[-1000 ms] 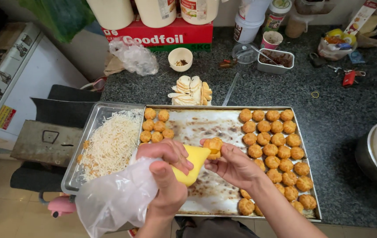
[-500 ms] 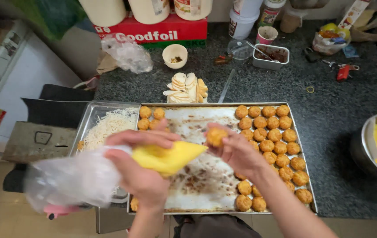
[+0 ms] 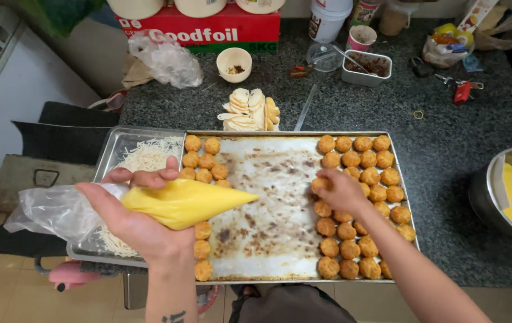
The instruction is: Fill small pastries with a yellow cream using a piping bag and a scraper.
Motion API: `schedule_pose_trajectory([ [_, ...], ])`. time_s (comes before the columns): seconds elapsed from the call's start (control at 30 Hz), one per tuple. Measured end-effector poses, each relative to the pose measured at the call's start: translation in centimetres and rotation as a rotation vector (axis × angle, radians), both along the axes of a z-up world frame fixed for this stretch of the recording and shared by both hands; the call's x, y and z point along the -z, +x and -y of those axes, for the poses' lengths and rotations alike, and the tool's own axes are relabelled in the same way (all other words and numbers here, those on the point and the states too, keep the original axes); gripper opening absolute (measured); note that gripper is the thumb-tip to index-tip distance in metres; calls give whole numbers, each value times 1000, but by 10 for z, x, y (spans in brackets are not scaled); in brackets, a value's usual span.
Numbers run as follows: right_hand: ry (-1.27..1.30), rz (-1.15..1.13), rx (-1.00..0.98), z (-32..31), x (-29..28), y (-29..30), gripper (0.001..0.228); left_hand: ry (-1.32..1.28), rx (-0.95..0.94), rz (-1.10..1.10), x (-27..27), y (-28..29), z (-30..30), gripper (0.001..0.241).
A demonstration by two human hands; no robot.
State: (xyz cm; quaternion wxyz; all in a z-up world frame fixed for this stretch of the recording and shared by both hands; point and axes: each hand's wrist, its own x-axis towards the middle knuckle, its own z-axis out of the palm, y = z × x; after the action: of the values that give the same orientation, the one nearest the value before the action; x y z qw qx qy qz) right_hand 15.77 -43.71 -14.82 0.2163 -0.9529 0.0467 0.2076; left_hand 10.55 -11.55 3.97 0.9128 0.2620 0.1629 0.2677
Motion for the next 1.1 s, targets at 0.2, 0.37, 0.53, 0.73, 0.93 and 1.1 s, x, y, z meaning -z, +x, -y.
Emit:
schedule_pose_trajectory([
  [0.2, -58, 179, -67, 9, 38, -5, 53, -5, -51, 8, -4, -5, -11, 44],
  [0.37, 167, 327, -34, -34, 40, 17, 49, -81, -118, 49, 7, -5, -41, 40],
  [0.53, 538, 308, -130, -113, 94, 35, 56, -126, -147, 108, 17, -13, -71, 37],
  [0.73, 416, 271, -276, -195, 79, 20, 64, -92, -215, 100, 22, -30, -96, 42],
  [0.93, 497, 375, -208, -204, 66, 21, 49, 4, -246, 44, 21, -43, -113, 38],
  [1.1, 1353, -301, 363, -163, 25, 17, 43, -37, -206, 108, 30, -37, -115, 40],
])
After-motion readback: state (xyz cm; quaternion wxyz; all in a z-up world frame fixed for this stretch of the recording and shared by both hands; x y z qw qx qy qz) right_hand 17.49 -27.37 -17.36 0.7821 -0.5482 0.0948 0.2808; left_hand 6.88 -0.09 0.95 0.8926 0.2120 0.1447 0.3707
